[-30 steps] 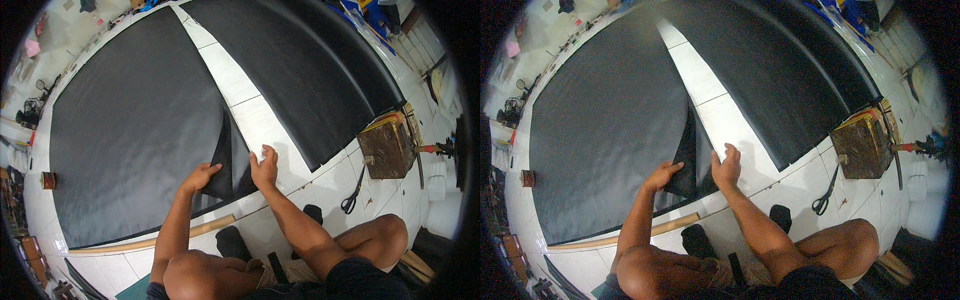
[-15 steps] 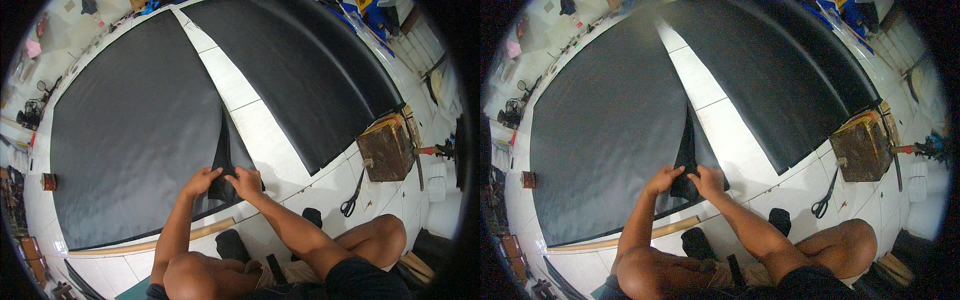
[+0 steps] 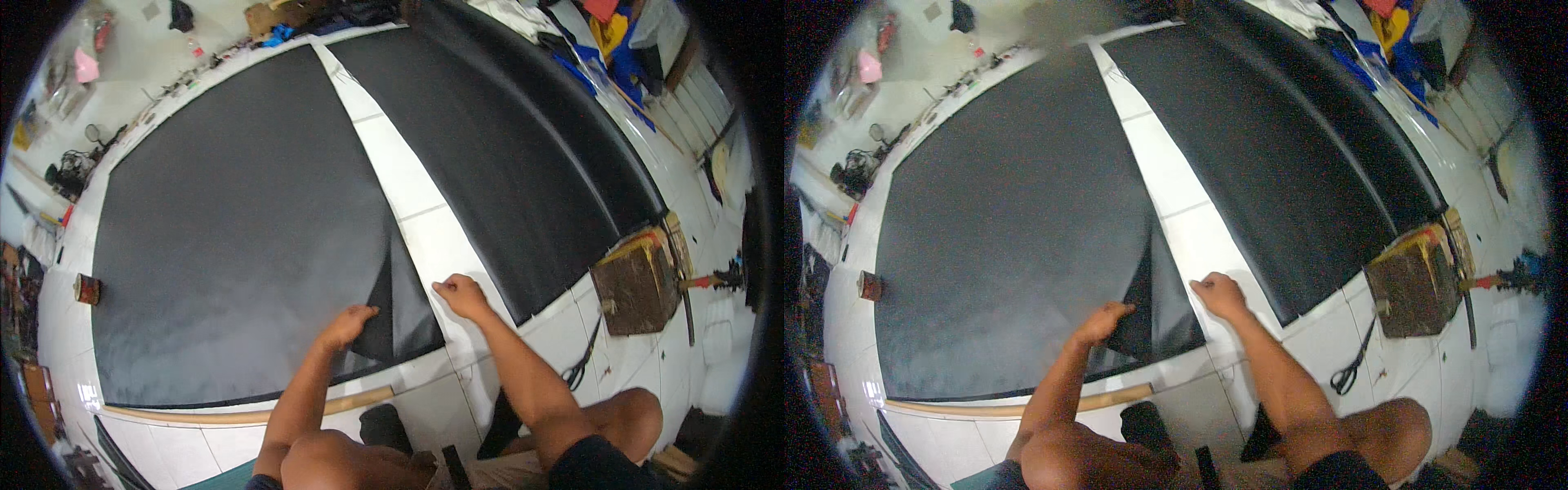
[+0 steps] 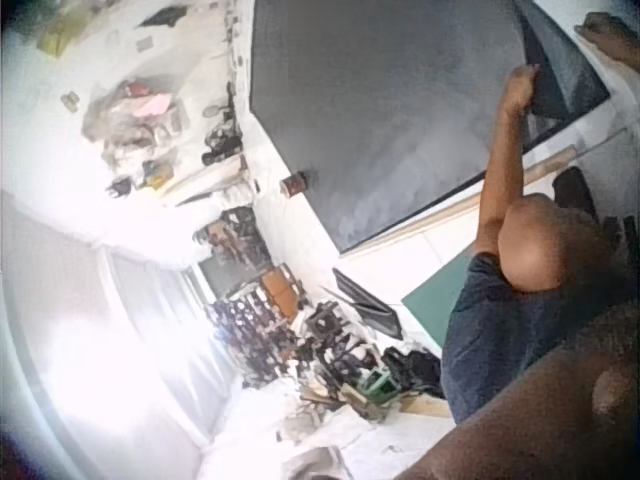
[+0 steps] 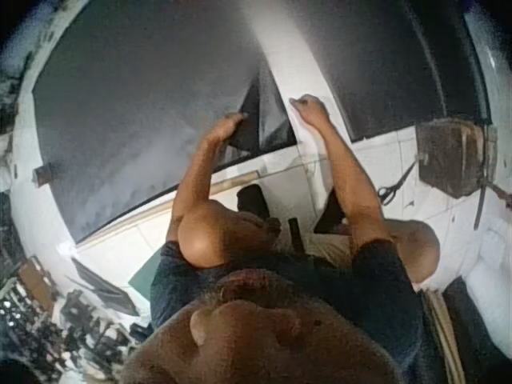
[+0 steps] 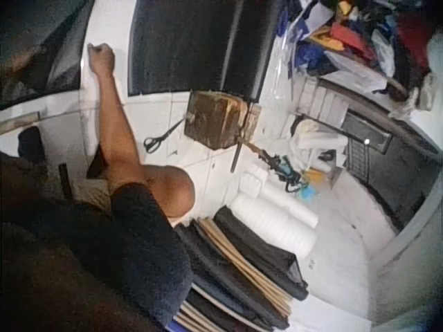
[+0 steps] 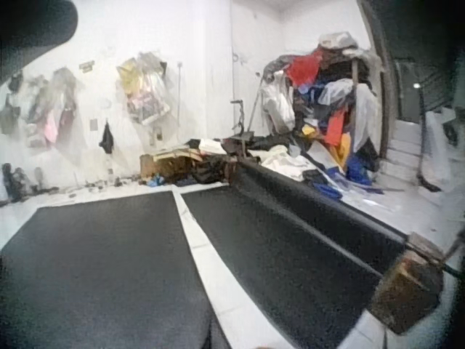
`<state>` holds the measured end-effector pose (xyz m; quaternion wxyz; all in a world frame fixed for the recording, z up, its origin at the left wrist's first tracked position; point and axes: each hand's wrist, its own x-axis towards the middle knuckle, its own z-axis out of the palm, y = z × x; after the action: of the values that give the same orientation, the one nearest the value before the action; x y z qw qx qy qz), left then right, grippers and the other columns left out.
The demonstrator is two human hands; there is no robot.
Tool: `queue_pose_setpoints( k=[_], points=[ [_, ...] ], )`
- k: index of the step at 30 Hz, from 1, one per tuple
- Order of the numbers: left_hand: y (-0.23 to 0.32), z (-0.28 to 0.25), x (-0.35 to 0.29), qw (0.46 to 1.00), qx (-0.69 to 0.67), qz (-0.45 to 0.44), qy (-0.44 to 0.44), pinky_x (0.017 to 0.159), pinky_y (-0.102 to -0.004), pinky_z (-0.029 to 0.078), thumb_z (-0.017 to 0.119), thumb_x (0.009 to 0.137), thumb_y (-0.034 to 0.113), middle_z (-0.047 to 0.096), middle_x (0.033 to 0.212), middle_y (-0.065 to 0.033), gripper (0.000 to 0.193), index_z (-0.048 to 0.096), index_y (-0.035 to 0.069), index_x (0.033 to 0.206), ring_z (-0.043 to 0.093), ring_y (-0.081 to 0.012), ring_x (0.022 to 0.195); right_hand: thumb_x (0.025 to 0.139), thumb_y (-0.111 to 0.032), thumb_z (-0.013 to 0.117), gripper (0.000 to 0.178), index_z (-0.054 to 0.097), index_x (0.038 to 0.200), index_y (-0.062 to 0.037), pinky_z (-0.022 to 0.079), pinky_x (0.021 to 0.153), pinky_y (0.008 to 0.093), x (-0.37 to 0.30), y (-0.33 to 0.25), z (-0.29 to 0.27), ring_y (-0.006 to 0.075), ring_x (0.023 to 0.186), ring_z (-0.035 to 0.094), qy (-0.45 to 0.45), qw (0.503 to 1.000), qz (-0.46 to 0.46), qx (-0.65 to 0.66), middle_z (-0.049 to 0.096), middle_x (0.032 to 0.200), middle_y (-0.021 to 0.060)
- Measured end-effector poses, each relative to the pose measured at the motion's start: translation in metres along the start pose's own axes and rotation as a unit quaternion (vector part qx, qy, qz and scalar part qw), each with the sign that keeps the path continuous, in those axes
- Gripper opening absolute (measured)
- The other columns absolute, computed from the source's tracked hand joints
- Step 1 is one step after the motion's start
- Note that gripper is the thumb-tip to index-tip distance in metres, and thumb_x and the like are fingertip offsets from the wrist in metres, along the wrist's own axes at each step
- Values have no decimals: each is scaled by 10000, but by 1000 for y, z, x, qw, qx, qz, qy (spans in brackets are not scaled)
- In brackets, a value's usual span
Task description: The person uses shears to cut through a large sheet of black fabric and moves a section of it to the side.
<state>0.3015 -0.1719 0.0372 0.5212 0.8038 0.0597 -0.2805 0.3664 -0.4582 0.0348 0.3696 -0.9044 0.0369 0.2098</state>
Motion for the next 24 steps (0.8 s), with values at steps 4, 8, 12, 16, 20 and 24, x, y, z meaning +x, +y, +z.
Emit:
queue_pose_setpoints(
  k=[4,8,12,16,20,24],
  points=[
    [36,16,3,997,-59,-50,6,989,-346,410,497,947,388,632,1186,-196,522,609,-68,1175,582,-293,1099,862,-436,649,438,649,1032,-32,499,843,435,27,-5,-106,320,963,646,-46,952,-98,-288,671,1024,172],
    [14,20,12,997,-58,-43,-11,984,-336,408,485,952,380,649,1153,-180,517,602,-65,1189,589,-275,1082,878,-375,622,349,631,1042,-68,481,861,487,-2,-37,-196,343,982,631,-32,834,-248,-491,652,1034,164],
    [2,14,12,992,-100,-71,-38,942,-318,425,513,933,364,666,1098,-152,495,611,-54,1180,604,-249,1027,863,-394,628,350,633,995,-71,492,825,504,-36,-9,-212,361,954,632,-83,863,-243,-435,647,993,169],
    [21,33,21,993,-92,-35,-70,897,-315,440,594,874,334,662,1065,-133,487,610,-57,1163,601,-231,970,882,-407,635,404,657,1060,-45,514,777,422,-62,88,-196,293,915,668,-110,947,-91,-287,684,974,144],
    [32,39,10,990,-124,-30,-59,874,-324,450,648,825,315,661,1042,-124,509,597,-65,1159,603,-227,935,888,-437,613,420,636,1092,-70,511,785,440,-76,136,-193,323,925,663,-258,868,-120,-406,693,963,138],
    [-10,23,18,992,-121,-28,-8,856,-321,456,660,812,301,660,1027,-115,486,604,-55,1138,606,-226,920,880,-437,620,402,638,1058,-78,505,785,453,-50,124,-177,326,947,658,-216,922,-106,-303,689,987,134]
  ],
)
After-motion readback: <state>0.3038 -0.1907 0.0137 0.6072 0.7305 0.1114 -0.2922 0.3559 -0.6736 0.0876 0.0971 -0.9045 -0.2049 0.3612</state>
